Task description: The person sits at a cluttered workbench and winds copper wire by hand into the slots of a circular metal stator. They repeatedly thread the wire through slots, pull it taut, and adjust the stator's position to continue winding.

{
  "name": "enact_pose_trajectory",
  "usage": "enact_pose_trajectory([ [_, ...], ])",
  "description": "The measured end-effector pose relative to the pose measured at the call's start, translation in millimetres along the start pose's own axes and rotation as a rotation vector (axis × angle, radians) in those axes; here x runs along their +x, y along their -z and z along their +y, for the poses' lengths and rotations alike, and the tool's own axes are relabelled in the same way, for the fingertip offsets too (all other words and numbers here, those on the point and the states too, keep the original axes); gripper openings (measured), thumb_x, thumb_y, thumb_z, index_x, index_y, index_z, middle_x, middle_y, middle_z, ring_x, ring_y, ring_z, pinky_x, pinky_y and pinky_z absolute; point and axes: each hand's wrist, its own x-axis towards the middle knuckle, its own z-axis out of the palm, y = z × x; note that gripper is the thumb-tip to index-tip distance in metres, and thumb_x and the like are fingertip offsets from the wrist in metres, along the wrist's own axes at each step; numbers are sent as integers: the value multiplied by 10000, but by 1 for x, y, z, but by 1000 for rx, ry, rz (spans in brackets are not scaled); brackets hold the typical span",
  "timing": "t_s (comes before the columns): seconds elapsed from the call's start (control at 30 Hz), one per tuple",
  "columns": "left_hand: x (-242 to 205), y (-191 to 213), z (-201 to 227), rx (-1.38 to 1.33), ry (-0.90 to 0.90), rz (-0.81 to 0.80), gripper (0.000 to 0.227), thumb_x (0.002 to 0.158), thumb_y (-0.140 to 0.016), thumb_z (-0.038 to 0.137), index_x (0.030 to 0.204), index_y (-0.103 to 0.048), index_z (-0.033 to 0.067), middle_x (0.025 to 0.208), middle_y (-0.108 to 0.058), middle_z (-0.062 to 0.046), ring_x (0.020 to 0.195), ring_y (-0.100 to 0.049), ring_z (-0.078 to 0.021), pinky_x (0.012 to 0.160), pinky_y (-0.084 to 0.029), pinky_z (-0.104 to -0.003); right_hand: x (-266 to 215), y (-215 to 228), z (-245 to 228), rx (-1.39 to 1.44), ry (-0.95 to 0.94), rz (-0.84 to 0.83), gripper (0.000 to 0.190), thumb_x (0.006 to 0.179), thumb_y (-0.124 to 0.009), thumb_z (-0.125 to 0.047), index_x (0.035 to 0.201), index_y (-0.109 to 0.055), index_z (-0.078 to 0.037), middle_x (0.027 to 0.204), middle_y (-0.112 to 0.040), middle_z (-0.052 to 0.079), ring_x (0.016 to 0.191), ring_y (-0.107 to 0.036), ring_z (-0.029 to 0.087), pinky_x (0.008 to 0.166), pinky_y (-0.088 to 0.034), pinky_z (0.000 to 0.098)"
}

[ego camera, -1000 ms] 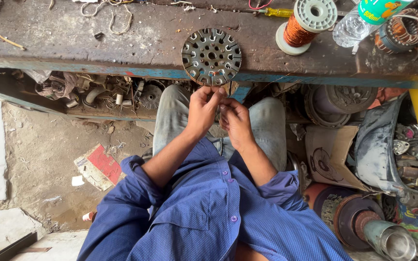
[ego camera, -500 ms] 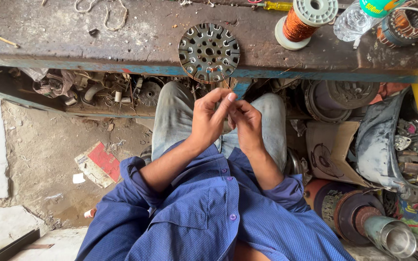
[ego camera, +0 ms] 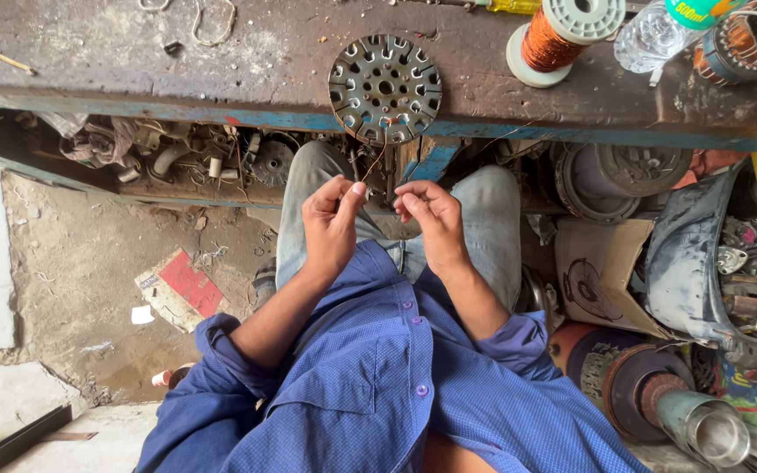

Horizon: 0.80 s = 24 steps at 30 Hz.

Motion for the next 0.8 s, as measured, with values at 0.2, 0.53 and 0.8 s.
enact_pose_trajectory([
  [0.2, -11, -4, -64, -118, 254, -52, 340, 1021, -667, 143, 725, -534, 43, 682, -473, 69, 653, -377, -16, 551, -312, -257, 7, -16, -6, 15, 9, -49, 181, 1018, -635, -125, 1146, -682, -5, 1006, -715, 55, 947, -652, 124, 831, -509, 281],
  [0.53, -7, -23, -61, -55, 244, -228, 230, 999, -698, 196, 864, -663, 13, 771, -580, 30, 736, -496, -44, 650, -401, -234, 36, -6, -32, 354, 32, -107, 176, 1063, -569, -33, 1180, -690, 18, 769, -560, 5, 756, -544, 133, 813, -515, 340],
  [0.8, 46, 2, -32, -241, 175, -64, 224, 1032, -657, 235, 986, -680, 18, 874, -671, 22, 820, -595, -53, 765, -483, -217, 28, -3, -50, 565, -137, -63, 152, 1055, -557, -54, 1141, -665, 8, 657, -386, -46, 587, -367, 65, 551, -310, 234],
])
